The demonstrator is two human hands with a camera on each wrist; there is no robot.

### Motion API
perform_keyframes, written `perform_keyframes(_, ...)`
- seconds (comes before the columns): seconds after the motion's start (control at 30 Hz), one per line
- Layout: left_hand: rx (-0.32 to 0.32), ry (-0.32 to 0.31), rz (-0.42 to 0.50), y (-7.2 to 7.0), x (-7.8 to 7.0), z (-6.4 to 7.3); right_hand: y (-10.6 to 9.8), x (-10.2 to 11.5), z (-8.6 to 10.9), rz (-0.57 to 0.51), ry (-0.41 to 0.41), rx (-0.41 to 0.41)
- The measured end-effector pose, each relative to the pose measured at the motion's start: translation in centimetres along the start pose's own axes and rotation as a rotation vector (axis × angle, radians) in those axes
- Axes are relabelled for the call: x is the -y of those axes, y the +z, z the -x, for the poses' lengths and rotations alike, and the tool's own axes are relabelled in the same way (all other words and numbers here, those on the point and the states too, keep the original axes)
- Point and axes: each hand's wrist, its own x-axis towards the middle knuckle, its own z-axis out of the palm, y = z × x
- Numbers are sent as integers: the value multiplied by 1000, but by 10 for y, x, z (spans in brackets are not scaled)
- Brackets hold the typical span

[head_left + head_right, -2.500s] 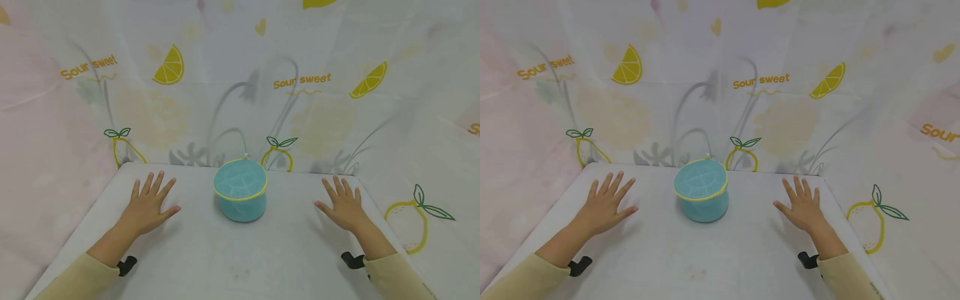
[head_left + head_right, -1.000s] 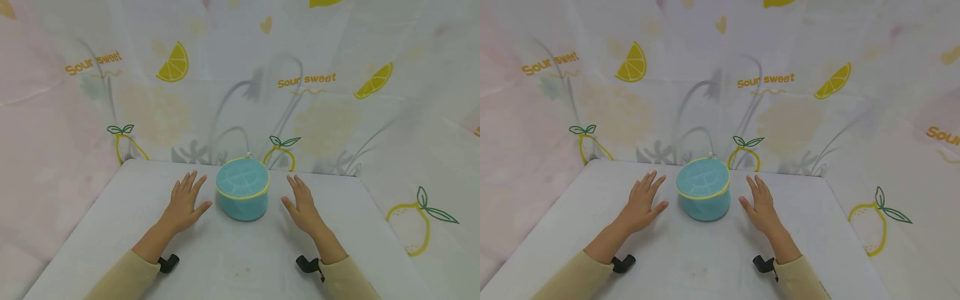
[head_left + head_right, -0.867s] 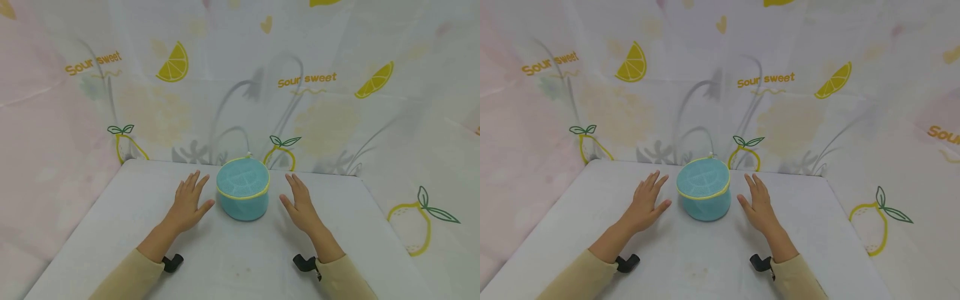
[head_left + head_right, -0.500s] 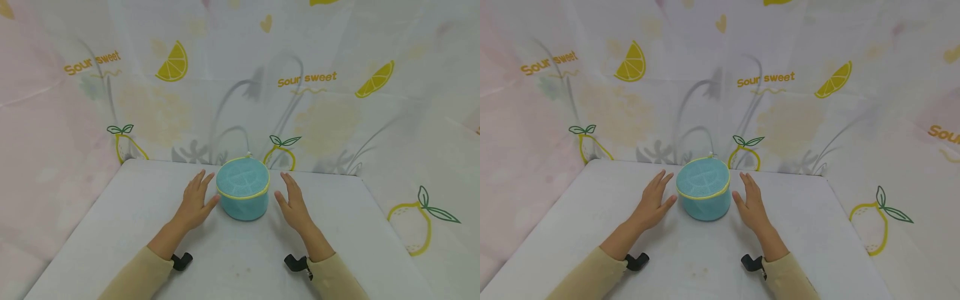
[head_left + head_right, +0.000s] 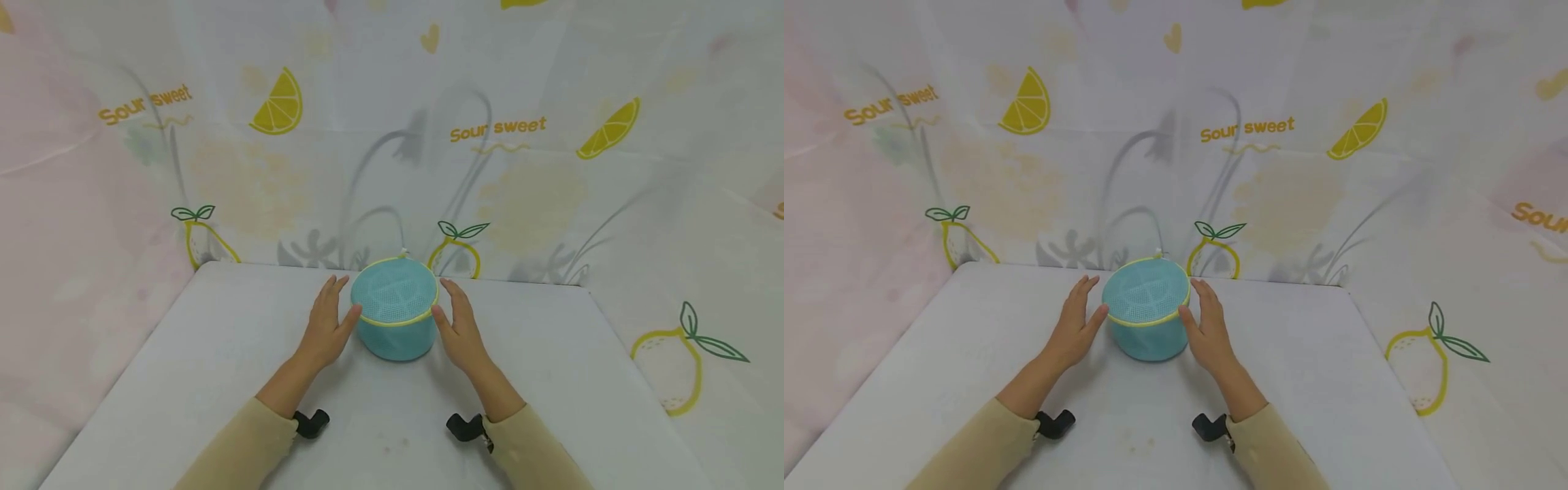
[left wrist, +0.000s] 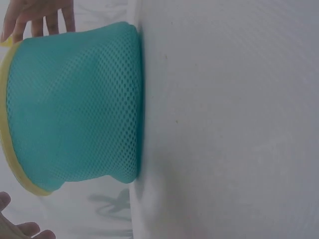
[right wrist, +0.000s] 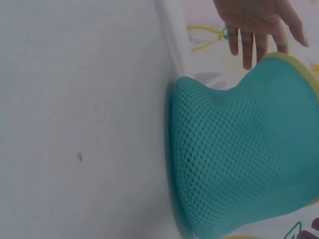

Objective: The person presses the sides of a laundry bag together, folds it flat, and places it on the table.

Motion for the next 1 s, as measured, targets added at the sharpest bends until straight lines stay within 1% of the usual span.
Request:
perform_keyframes(0.07,2,-16,30,2,0,-1,3,3,-2,-21,15,1)
perform_keyframes(0.23,31,-56,112,6,-1,-2,9,7,-6,-67,59,6)
perform_keyframes(0.37,50,-69,143,11,-1,-5,13,8,-9,-83,95,10)
perform_keyframes(0.53,59,-100,187,14,-5,-6,16,7,-10,-100,138,24)
perform_keyframes(0.73,88,-134,265,16,-9,-7,18,6,-12,-115,140,30)
perform_keyframes(1.0,102,-168,312,23,-10,-7,19,6,-14,-153,135,30)
